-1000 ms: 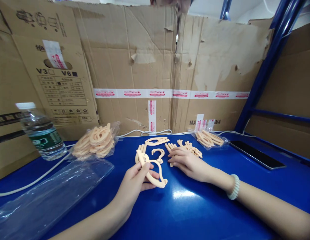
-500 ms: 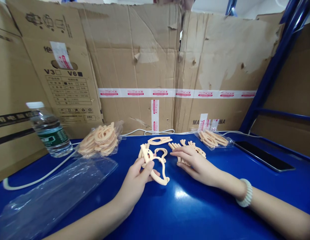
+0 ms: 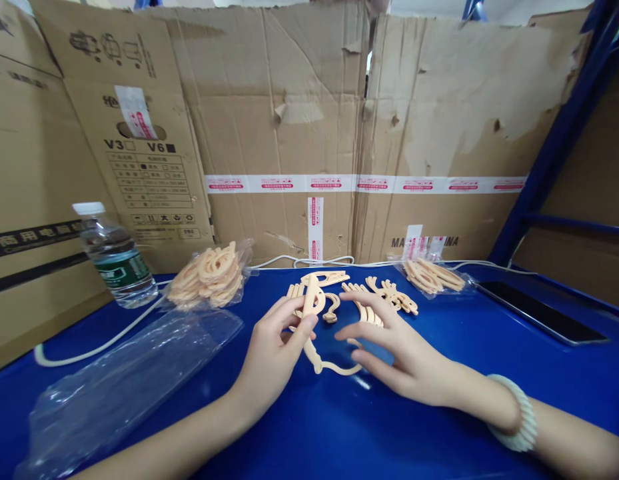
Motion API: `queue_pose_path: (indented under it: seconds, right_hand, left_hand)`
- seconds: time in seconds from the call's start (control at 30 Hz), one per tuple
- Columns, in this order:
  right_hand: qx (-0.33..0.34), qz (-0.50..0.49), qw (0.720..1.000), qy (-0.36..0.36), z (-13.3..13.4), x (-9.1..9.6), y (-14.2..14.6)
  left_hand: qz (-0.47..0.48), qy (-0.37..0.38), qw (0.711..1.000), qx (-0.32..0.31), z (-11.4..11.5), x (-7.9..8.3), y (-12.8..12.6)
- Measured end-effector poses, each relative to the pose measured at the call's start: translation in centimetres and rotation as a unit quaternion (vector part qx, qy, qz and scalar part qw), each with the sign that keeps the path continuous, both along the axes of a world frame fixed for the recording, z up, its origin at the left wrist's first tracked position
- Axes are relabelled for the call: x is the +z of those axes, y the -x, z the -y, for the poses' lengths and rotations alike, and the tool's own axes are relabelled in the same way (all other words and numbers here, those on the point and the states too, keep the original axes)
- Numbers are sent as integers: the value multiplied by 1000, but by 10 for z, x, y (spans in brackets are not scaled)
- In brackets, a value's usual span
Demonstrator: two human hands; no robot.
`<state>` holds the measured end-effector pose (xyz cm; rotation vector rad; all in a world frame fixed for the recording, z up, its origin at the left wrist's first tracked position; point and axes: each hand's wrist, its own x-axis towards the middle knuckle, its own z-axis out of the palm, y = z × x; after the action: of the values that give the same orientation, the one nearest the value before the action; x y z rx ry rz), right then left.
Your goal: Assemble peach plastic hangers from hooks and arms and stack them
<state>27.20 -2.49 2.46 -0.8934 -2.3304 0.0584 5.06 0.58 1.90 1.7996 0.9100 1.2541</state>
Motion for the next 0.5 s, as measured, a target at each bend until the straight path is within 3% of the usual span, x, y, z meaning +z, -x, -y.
queue_pose_path:
  seconds: [0.1,0.2,0.33,0.5]
  right_hand:
    - [33,-113,981,152,0,4,0]
    - [83,-182,948,247,-3,5,-1]
    - [92,-263,917,286,-10,1,-3]
    - [42,-363,883,295,-14,-3,-1]
  left_hand:
    - [-37,-39,999,4,0,2,1]
    - [-64,-59,996,-1,1,3,1]
    - [-79,-85,993,14,2,1,2]
    - [-99,-133,985,38,0,-1,2]
